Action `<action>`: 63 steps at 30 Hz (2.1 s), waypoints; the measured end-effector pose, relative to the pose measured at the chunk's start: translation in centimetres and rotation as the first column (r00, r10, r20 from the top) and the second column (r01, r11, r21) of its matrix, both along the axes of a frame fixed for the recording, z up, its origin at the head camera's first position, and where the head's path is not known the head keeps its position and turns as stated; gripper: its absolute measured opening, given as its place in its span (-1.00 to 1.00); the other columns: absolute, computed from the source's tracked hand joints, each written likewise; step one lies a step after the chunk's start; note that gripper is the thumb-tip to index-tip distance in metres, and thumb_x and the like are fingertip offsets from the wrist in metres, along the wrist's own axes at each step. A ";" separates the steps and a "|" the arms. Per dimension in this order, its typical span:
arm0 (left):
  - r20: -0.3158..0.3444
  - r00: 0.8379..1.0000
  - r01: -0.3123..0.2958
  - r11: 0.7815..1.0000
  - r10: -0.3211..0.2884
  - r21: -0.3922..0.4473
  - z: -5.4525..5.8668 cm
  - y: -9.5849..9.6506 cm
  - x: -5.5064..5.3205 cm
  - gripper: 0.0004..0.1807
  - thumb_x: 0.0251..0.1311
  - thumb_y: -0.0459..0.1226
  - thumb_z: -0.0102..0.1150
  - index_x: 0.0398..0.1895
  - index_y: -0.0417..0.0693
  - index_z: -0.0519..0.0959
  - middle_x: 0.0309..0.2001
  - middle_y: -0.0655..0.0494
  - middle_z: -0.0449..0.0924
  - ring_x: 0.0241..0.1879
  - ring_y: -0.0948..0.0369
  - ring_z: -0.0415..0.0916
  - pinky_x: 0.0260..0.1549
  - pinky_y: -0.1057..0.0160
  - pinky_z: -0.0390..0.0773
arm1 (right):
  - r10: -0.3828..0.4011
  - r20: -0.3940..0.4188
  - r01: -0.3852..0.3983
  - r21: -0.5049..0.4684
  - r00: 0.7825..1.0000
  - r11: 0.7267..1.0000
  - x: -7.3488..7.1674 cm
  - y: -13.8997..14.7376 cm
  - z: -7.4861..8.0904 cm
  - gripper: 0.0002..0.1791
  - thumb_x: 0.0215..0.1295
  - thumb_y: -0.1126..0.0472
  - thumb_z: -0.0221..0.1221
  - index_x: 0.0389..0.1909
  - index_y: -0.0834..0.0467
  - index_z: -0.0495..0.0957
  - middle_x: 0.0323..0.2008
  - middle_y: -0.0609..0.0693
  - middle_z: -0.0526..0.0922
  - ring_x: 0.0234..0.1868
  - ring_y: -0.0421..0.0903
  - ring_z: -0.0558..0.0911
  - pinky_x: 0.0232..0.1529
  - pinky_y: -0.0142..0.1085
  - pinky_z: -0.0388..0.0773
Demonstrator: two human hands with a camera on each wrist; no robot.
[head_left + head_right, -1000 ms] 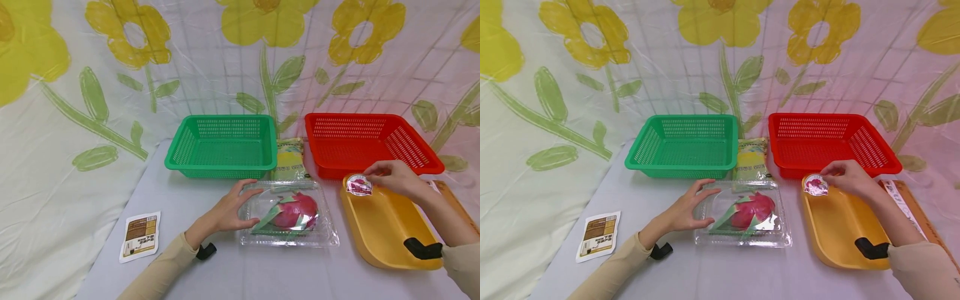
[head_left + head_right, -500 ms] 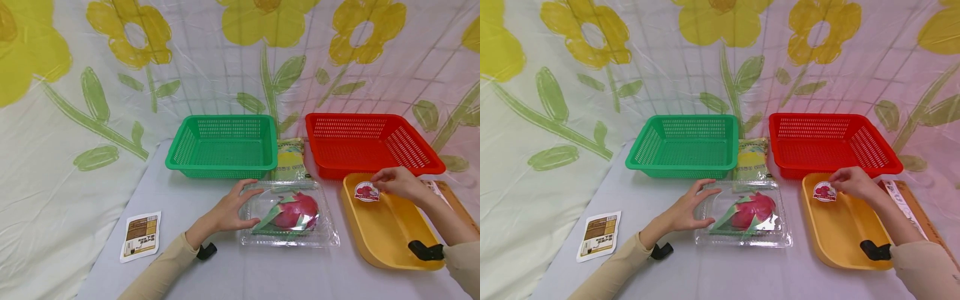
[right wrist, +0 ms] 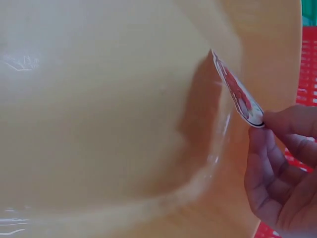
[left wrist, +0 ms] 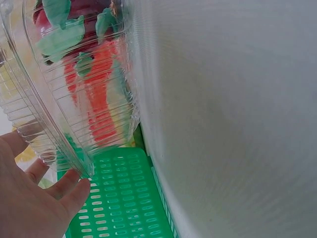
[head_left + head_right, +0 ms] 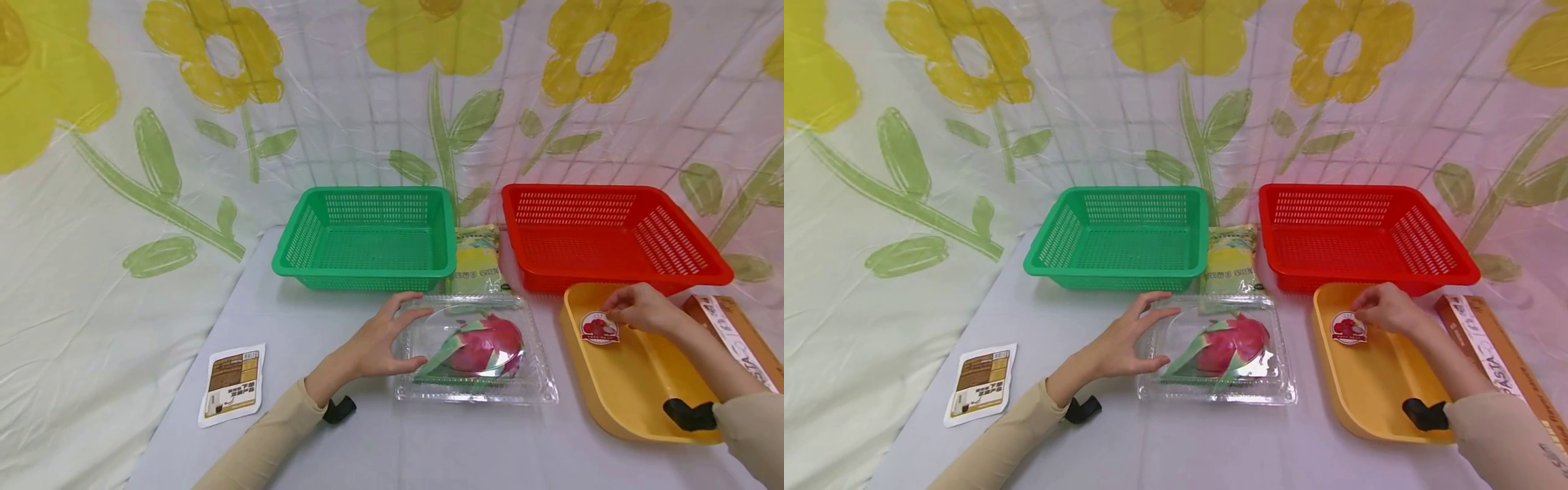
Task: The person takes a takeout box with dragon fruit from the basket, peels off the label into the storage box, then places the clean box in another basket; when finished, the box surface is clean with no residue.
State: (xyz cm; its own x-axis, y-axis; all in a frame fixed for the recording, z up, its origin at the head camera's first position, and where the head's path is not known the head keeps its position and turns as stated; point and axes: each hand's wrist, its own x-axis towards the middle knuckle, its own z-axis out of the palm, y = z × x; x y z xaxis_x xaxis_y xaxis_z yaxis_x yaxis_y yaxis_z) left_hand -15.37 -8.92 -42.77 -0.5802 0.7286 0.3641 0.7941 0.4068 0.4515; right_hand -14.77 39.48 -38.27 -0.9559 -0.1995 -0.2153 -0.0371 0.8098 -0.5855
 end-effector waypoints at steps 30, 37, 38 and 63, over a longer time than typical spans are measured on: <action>0.014 1.000 -0.010 1.000 0.010 -0.006 0.2 0.0 0.2 -0.16 0.03 0.10 0.29 0.40 0.00 0.35 0.46 0.01 0.02 0.37 -0.06 0.20 -0.02 -0.04 0.56 | -0.021 0.041 0.021 -0.007 0.999 1.000 0.1 1.0 0.0 -0.73 0.31 0.39 0.17 -0.12 0.58 0.52 -0.37 0.15 0.67 -0.41 -0.03 0.57 -0.43 -0.26 0.60; 0.019 1.000 -0.009 1.000 0.009 -0.011 0.3 0.1 0.2 -0.16 0.03 0.10 0.30 0.40 0.03 0.34 0.46 -0.02 0.04 0.38 -0.01 0.18 0.02 -0.04 0.55 | -0.047 0.025 0.048 -0.057 0.999 0.997 1.0 0.8 0.8 -0.66 0.34 0.33 0.18 -0.05 0.57 0.49 -0.25 0.30 0.68 -0.33 0.07 0.69 -0.36 -0.22 0.64; 0.022 1.000 -0.008 1.000 0.008 -0.011 0.3 0.1 0.2 -0.16 0.04 0.10 0.30 0.41 0.03 0.34 0.46 -0.03 0.04 0.38 0.00 0.18 0.02 -0.04 0.55 | -0.049 0.022 0.050 -0.058 0.999 0.997 1.1 0.7 0.9 -0.66 0.35 0.32 0.18 -0.04 0.55 0.49 -0.24 0.30 0.68 -0.32 0.07 0.70 -0.35 -0.22 0.65; 0.025 1.000 -0.005 1.000 0.005 -0.007 0.1 -0.1 0.2 -0.16 0.06 0.11 0.29 0.42 0.05 0.32 0.46 -0.01 0.04 0.37 -0.05 0.19 0.02 -0.06 0.54 | 0.038 -0.178 -0.045 -0.036 0.983 0.998 3.8 -4.8 2.8 -0.75 0.26 0.31 0.28 -0.09 0.35 0.64 -0.31 0.06 0.70 -0.40 -0.23 0.56 -0.44 -0.40 0.56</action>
State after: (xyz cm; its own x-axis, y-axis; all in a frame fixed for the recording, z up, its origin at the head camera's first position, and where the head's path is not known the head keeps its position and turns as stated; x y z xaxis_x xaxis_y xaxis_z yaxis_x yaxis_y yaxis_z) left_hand -15.18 -8.97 -42.66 -0.5923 0.7283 0.3447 0.7809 0.4135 0.4682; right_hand -11.01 34.72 -35.52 -0.9689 -0.2451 -0.0339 -0.1767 0.7814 -0.5985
